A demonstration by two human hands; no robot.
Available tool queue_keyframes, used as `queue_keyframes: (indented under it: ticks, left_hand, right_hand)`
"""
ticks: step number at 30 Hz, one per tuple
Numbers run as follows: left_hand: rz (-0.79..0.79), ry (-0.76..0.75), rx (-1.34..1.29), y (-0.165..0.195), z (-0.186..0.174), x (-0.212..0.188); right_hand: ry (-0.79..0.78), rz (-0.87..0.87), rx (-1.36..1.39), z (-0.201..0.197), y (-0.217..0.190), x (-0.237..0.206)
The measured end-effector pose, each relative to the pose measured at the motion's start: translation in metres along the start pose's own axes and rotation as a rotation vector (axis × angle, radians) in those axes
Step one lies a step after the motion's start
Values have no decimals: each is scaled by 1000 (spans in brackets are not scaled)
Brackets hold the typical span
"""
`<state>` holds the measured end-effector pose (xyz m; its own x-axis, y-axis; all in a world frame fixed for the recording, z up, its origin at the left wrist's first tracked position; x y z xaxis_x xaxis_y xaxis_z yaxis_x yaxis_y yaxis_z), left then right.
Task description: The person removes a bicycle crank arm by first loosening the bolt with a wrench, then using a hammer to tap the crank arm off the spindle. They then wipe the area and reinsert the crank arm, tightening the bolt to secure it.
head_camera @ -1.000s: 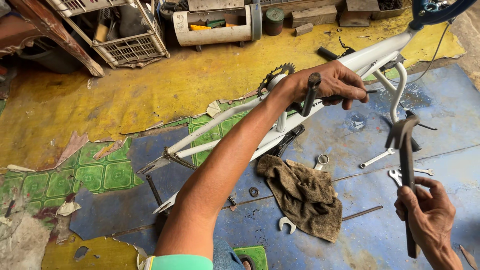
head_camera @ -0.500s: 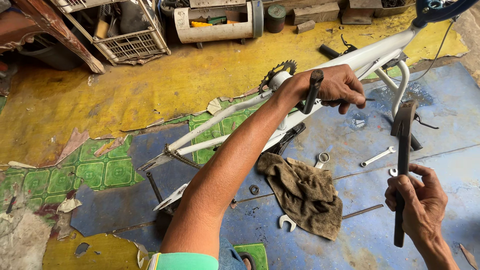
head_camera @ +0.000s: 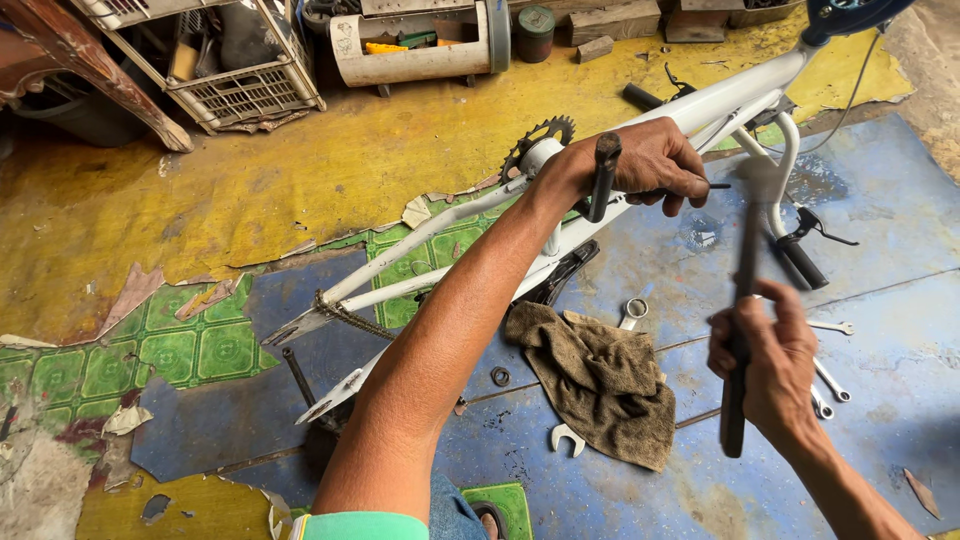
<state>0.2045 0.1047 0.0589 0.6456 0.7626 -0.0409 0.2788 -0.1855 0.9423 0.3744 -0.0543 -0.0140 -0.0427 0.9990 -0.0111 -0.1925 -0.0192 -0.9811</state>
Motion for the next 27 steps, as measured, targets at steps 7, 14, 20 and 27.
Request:
queue_keyframes:
  ticks: [7,14,20,27]
  left_hand:
    - [28,39,-1,0,-5,-2]
    - [43,75,12,0,-6,-4]
    - [106,99,-60,6,-12,-11]
    - [226,148,-233,18,-27,-26]
  right_hand:
    - [58,-81,87,2,-8,0]
    - [58,-65,-37,3,-1,1]
    - [26,-32,-59,3,3,4]
    - [17,-124,-7,6,-16,8]
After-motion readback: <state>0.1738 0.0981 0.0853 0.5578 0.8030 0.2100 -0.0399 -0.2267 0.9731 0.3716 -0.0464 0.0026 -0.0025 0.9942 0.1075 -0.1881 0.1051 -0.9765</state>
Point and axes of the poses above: each hand's wrist, its own x-axis towards the middle knuckle, its own z-axis out of the palm, y = z × x, the point moved 9 cm from there along x, towards the middle knuckle, and after that the axes turned 5 degrees about y, right-handed, at the moved point
